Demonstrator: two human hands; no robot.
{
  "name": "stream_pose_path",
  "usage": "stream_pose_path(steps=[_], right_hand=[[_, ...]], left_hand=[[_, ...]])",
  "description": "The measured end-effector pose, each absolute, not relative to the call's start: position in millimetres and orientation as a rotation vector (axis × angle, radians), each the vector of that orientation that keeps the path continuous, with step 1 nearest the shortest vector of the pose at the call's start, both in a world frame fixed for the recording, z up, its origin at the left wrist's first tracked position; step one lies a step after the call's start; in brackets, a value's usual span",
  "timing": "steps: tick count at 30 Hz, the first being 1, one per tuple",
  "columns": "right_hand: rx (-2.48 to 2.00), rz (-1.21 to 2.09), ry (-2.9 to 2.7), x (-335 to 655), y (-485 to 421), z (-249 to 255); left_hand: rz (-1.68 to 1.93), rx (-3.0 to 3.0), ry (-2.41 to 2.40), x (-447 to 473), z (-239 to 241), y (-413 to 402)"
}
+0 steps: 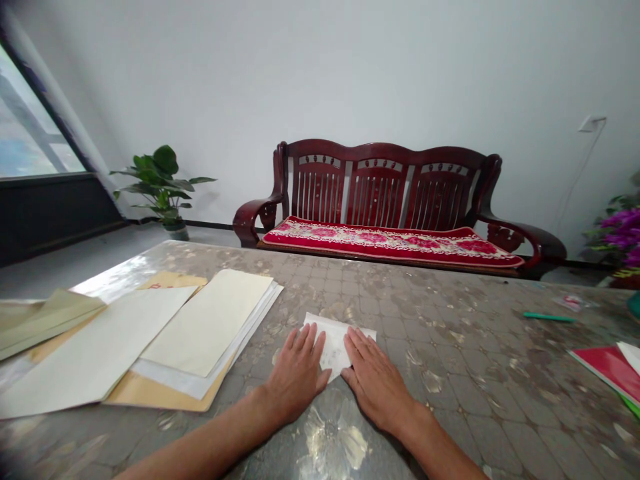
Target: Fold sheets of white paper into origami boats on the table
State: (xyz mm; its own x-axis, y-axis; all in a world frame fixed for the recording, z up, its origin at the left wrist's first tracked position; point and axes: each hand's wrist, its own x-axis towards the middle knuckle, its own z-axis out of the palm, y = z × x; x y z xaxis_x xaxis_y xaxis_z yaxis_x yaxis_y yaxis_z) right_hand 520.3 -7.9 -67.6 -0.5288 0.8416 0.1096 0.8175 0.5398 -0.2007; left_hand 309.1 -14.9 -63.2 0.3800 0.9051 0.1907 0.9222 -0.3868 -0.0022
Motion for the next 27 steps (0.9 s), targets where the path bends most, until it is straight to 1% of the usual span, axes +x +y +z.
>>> stream_pose_path(steps=[7,15,17,21,24,27], right_hand=[[-1.471,0.157,-2.477,529.5,-1.9,-60.1],[-1.638,0.159,-2.361,519.3,31.9,-27.2],[-1.63,0.235,-2.363,521.2,41.1,-22.0],[-1.696,0.504,-2.39,523.0,57.5,-12.4],[-1.789,0.638,-2.47,518.9,67.6,-4.0],[-1.813,0.721,-2.529,514.5,72.4,0.6]], left_hand=[[-0.218,-2.493,-1.749,291.6,-61.4,-9.9],[-0.083,-2.54,-1.612,294.7,-19.8,22.8],[-0.128,-2.566,-1.547,295.2,-15.4,33.4],[-0.224,-2.737,-1.489,288.7,-12.0,56.0],[-0.09,-2.871,-1.528,285.0,-8.6,71.3],[0.054,-2.929,-1.674,286.4,-4.6,80.4]])
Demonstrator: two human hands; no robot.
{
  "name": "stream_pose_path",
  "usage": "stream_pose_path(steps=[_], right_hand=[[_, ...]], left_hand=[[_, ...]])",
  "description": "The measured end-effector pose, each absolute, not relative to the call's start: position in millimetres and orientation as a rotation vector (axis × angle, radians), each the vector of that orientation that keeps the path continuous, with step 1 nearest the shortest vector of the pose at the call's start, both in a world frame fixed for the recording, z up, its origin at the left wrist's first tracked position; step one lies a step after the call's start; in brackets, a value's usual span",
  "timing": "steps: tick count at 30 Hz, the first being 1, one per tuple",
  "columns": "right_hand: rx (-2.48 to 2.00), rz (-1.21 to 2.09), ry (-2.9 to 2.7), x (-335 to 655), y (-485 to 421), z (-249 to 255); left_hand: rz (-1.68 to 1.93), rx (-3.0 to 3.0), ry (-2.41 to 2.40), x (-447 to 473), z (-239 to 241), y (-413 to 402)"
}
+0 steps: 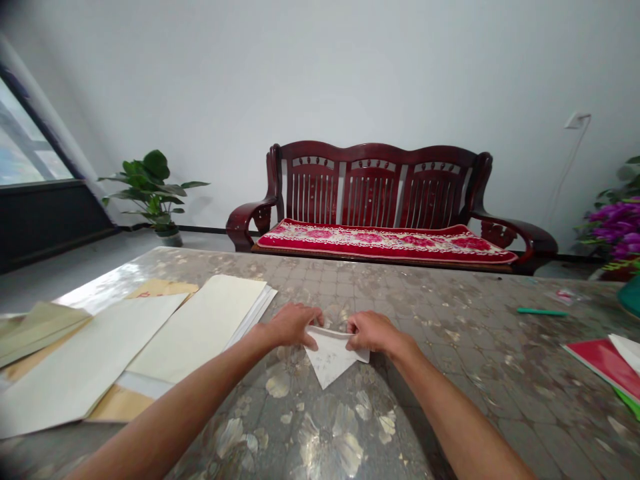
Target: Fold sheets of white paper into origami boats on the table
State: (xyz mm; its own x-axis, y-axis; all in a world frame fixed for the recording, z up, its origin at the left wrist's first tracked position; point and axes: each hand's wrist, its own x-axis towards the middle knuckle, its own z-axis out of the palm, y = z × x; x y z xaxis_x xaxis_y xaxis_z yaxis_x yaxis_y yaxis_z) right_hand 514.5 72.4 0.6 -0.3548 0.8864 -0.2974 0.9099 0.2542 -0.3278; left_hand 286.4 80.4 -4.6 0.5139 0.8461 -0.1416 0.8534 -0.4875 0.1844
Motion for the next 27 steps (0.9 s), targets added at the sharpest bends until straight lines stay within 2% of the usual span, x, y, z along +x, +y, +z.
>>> stream_pose_path(steps=[4,7,9,11,13,15,17,22,27], right_hand=[[1.71,-0.677,2.509,513.8,67.9,-0.4],[1.781,-0.543,2.624,515.4,59.2,1.1],[1.872,-0.239,2.816,516.5,53.4,4.0],[1.861,0.229,3.032,517.8,48.5,5.6],[1.709,0.662,3.15,519.2,44.2,2.7],[1.545,0.904,3.163,520.7,39.5,-6.0],[1.479,0.927,3.126,521.8,33.8,-18.3],[1.454,0.573,2.961,521.7,19.7,-40.2],[1.416,0.423,2.968,525.7,13.8,-42.5]], left_hand=[[-0.152,2.394,1.456,289.7,-1.5,80.2],[-0.053,2.467,1.467,288.8,0.0,73.3],[0.191,2.629,1.527,287.1,0.6,67.7],[0.488,2.829,1.581,285.4,-0.4,62.4],[0.69,3.009,1.573,284.1,-4.5,58.1],[0.751,3.134,1.519,283.5,-12.0,54.3],[0.706,3.191,1.443,283.3,-21.0,50.6],[0.318,3.195,1.213,285.0,-34.7,40.3],[0.148,3.106,1.24,285.0,-34.3,29.2]])
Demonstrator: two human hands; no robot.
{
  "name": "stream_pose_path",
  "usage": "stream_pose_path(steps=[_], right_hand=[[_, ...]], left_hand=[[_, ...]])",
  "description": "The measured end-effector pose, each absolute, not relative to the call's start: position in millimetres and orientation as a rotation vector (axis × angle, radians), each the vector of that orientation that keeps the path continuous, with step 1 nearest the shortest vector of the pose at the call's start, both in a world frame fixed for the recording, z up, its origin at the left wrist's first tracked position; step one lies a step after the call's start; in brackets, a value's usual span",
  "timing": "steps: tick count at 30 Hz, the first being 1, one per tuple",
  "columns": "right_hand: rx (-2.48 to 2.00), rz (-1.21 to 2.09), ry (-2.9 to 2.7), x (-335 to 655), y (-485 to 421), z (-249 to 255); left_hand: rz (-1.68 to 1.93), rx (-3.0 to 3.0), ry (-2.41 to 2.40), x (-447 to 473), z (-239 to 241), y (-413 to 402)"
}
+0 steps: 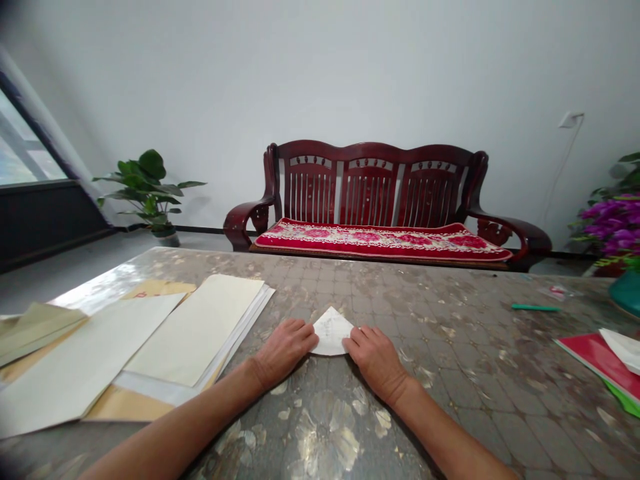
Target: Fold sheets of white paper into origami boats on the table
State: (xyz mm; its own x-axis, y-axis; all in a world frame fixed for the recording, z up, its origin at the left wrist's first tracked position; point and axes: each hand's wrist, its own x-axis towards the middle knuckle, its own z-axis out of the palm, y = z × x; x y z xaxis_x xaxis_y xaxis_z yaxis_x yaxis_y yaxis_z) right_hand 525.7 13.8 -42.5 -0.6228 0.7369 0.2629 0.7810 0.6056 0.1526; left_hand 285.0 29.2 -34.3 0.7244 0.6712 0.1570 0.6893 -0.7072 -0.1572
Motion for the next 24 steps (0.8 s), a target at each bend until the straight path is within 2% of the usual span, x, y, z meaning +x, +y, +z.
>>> stream_pose_path(steps=[5,11,17,24], right_hand=[[-1.347,-0.092,-2.594,536.1,14.2,-39.5],[-1.612,0.279,-2.47,537.6,29.3,-23.5],[-1.675,0.407,-2.365,538.4,40.3,-25.4],[-1.736,0.369,-2.34,537.8,44.5,-31.5]], left_hand=[[-0.216,-2.793,-1.264,278.8,-39.6,18.9],[-0.622,-2.832,-1.645,273.6,-41.8,21.4],[-0.74,-2.799,-1.925,261.1,-41.4,30.5],[-0.691,-2.637,-1.955,258.8,-42.2,34.9]])
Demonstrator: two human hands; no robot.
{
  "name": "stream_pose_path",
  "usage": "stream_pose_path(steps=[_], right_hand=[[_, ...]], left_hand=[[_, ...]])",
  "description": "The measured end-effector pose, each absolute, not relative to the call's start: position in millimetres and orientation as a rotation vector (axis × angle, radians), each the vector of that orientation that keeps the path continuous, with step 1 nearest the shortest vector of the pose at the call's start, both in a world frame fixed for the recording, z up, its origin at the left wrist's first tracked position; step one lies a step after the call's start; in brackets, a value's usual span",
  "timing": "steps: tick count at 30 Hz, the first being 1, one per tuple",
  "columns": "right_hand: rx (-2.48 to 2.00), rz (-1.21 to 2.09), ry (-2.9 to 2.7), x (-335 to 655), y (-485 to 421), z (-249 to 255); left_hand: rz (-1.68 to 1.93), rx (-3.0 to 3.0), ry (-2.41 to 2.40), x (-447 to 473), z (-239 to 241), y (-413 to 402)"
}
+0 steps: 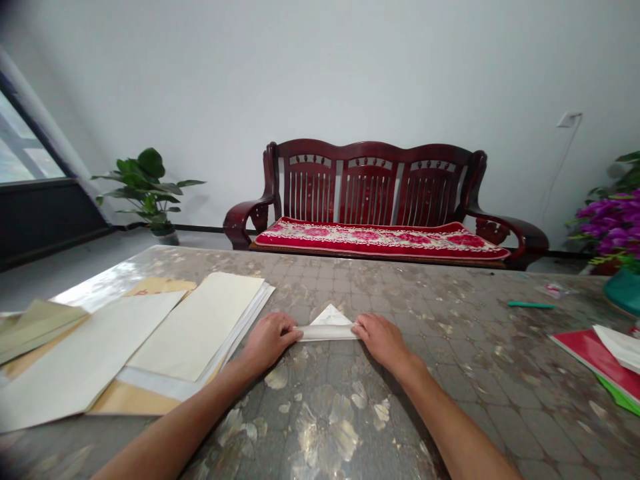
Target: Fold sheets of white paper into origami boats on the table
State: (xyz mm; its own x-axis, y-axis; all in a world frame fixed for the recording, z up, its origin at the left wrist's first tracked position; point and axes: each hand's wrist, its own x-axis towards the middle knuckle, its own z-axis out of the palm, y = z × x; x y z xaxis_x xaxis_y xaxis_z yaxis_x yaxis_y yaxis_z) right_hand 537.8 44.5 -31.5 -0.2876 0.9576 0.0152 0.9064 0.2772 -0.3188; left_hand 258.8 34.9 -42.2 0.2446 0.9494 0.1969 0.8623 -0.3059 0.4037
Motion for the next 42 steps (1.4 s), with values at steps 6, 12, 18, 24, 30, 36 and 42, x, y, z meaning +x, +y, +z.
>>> stream_pose_path(steps=[6,12,18,24,30,36,42], right_hand=[[-1.787,0.336,-2.32,535.3,45.1,-31.9],[-1.826,0.31,-2.274,533.9,45.1,-35.7],[-1.872,0.276,-2.228,529.3,42.6,-38.4],[-1.941,0.134,-2.2,521.8,39.6,-40.6],[-1.971,0.096,-2.181,520.8,38.7,-42.7],[-1.963,0.116,-2.188,521.5,39.4,-42.7],[-1.976,0.08,-2.182,519.6,38.5,-40.6]], left_hand=[[0.566,2.305,1.82,265.3,-39.6,31.4],[0.547,2.256,1.867,265.9,-38.7,28.1],[0.519,2.249,1.896,265.6,-37.7,24.8],[0.56,2.299,1.938,265.3,-40.9,20.2],[0.548,2.336,2.011,265.0,-43.4,19.5],[0.787,2.652,1.767,267.3,-41.7,14.2],[0.567,2.931,1.039,293.6,-54.2,11.9]])
